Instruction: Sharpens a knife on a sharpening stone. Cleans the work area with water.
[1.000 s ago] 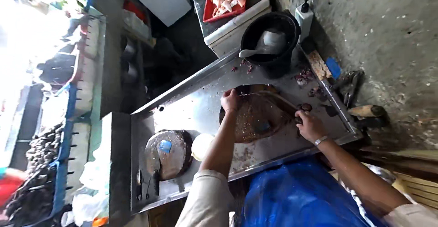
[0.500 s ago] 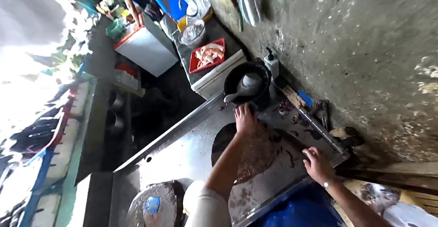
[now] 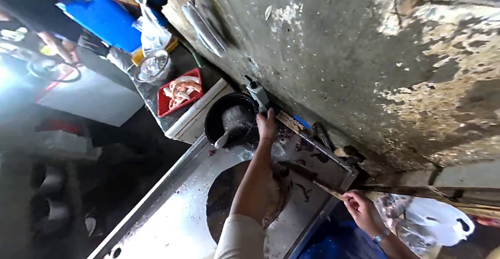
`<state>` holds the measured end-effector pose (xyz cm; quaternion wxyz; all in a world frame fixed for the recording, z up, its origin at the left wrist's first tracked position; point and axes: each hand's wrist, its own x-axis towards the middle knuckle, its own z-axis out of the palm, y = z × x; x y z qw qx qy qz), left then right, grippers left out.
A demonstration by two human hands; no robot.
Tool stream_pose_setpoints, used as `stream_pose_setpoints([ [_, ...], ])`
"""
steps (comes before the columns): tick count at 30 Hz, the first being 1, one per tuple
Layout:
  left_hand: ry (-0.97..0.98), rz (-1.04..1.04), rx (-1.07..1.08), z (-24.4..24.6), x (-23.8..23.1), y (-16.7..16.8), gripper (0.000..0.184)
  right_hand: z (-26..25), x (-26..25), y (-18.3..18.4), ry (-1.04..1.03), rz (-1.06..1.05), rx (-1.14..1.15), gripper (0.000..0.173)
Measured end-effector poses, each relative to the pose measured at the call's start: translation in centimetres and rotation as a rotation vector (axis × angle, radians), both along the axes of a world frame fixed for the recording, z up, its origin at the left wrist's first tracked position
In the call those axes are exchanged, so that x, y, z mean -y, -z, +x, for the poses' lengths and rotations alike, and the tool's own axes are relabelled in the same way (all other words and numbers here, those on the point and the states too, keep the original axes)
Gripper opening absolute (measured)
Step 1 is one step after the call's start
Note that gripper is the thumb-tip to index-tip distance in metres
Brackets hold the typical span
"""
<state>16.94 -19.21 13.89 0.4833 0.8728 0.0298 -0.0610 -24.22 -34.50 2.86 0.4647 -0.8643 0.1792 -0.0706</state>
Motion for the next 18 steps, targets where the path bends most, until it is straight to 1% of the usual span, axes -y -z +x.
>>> stream_pose_setpoints([
  [1,-0.018,0.003,-0.078,0.1,1.7,1.6,0.061,-0.2,0.1,-0.4,-0.004,-0.002,-0.012,0.023],
  [4,-0.052,0.118,-0.347,1.8,5.0,6.9,0.071,-0.8,-0.1,-1.2,-0.01,0.02,-0.042,0.024],
  [6,-0.024,0.064,-0.464,2.6,5.8,10.6,0.073,-1.8,-0.4,-1.1,-0.008,0.052,-0.069,0.024],
  [7,-0.007,0.023,-0.471,2.5,5.9,12.0,0.072,-2.4,-0.4,-1.0,-0.003,0.062,-0.079,0.023],
  [9,0.053,-0.05,-0.419,2.1,5.5,14.3,0.066,-3.4,-0.7,-1.2,0.014,0.095,-0.11,0.023],
  [10,0.112,-0.064,-0.388,1.8,5.0,14.8,0.061,-3.7,-0.8,-1.4,0.013,0.111,-0.129,0.023],
  [11,0.187,-0.036,-0.35,1.4,4.3,14.4,0.055,-4.0,-0.9,-1.6,0.003,0.122,-0.144,0.024],
  [13,0.271,0.169,-0.238,0.2,2.3,11.6,0.043,-3.4,-1.0,-1.6,-0.055,0.105,-0.15,0.025],
  [14,0.257,0.248,-0.179,-0.4,0.5,9.9,0.039,-2.5,-1.0,-1.4,-0.101,0.081,-0.152,0.024],
  [15,0.228,0.281,-0.124,-1.3,-1.6,8.5,0.035,-1.4,-1.3,-1.3,-0.141,0.048,-0.165,0.024],
  [17,0.214,0.239,-0.068,-5.2,-5.5,6.6,0.026,0.3,-2.1,-2.1,-0.237,0.012,-0.251,0.028],
  [18,0.186,0.138,-0.075,-8.1,-7.4,5.4,0.025,1.2,-2.6,-3.1,-0.314,0.021,-0.278,0.03],
])
